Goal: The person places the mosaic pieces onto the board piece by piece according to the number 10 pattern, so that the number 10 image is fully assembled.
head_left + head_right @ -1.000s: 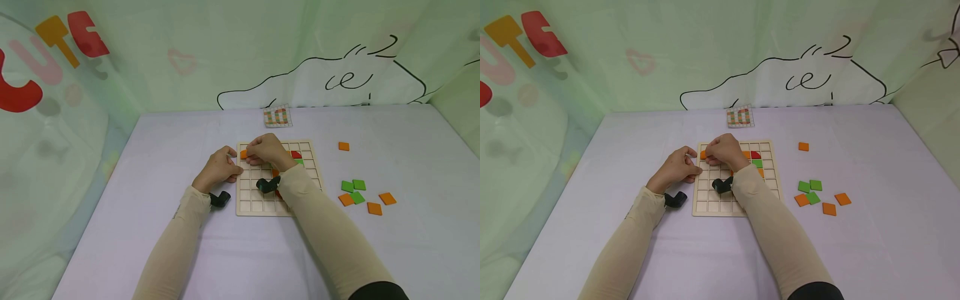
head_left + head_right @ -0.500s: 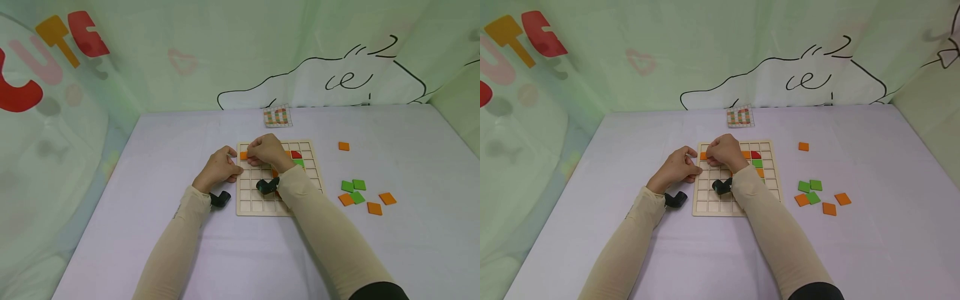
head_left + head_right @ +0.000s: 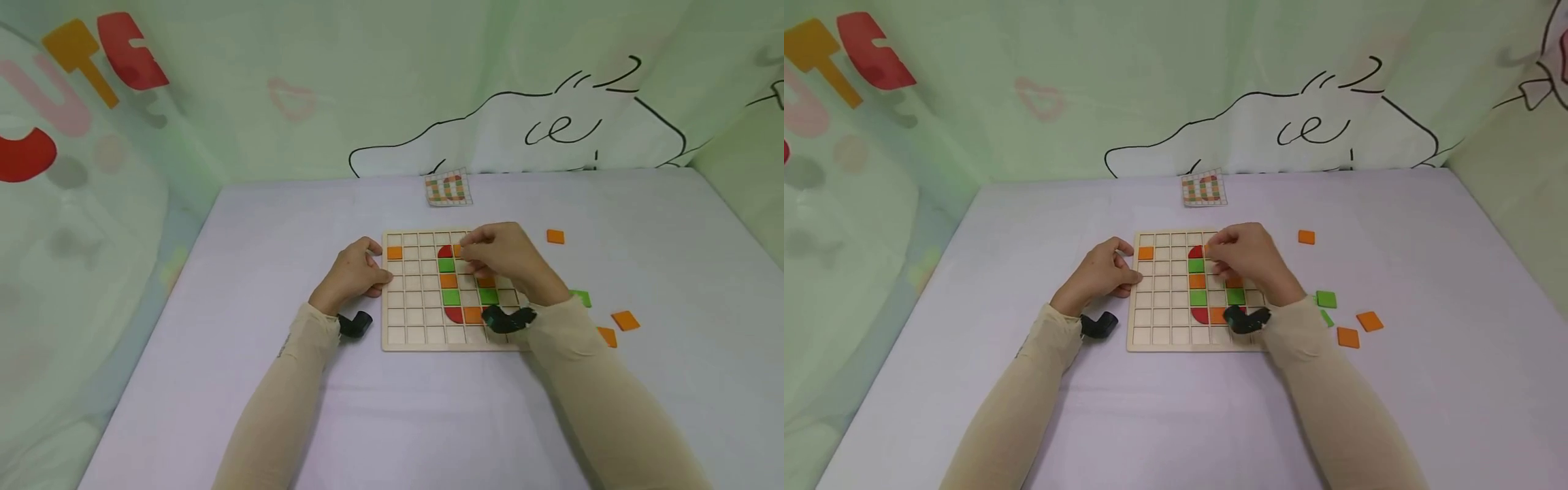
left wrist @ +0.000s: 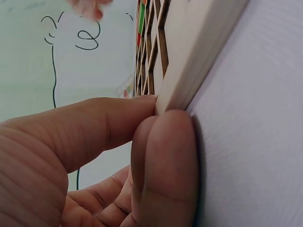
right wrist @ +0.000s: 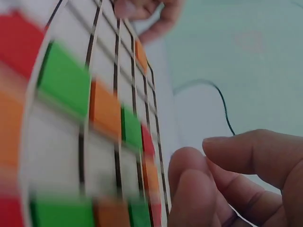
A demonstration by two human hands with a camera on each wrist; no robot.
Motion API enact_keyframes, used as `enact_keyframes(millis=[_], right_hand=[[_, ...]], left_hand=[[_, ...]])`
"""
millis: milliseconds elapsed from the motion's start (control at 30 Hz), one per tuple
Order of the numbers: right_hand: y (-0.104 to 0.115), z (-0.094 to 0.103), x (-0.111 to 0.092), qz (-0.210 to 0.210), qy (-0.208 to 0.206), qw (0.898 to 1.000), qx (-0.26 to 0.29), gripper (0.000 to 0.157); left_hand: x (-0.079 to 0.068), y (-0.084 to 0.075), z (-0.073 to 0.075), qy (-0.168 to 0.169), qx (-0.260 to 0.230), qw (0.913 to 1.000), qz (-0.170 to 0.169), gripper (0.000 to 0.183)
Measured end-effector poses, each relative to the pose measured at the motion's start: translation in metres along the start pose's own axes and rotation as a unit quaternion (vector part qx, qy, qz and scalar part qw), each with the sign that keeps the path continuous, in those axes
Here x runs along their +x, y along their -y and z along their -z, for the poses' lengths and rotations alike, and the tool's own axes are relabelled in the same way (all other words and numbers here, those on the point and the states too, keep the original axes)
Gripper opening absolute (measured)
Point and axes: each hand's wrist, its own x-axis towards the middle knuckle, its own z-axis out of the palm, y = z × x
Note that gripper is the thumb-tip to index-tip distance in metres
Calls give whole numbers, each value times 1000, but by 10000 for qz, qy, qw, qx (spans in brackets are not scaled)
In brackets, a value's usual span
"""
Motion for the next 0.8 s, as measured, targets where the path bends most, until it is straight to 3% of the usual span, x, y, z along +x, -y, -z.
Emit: enact_keyframes(millis=[200, 367, 533, 800], right_hand=[[-50, 60, -37, -383, -376, 9908, -1242, 39], [-84, 95, -65, -589, -235, 9865, -1511, 49], [-97, 110, -77, -652, -130, 9837, -1670, 59], [-100, 113, -77, -742, -55, 9799, -1852, 45]], left_hand=[[-1, -1, 0, -85, 100, 9999, 27, 52], [0, 0, 0, -77, 138, 9999, -1, 53], [0, 0, -1, -50, 86, 10000, -6, 52], [0, 0, -1, -25, 59, 10000, -21, 52]])
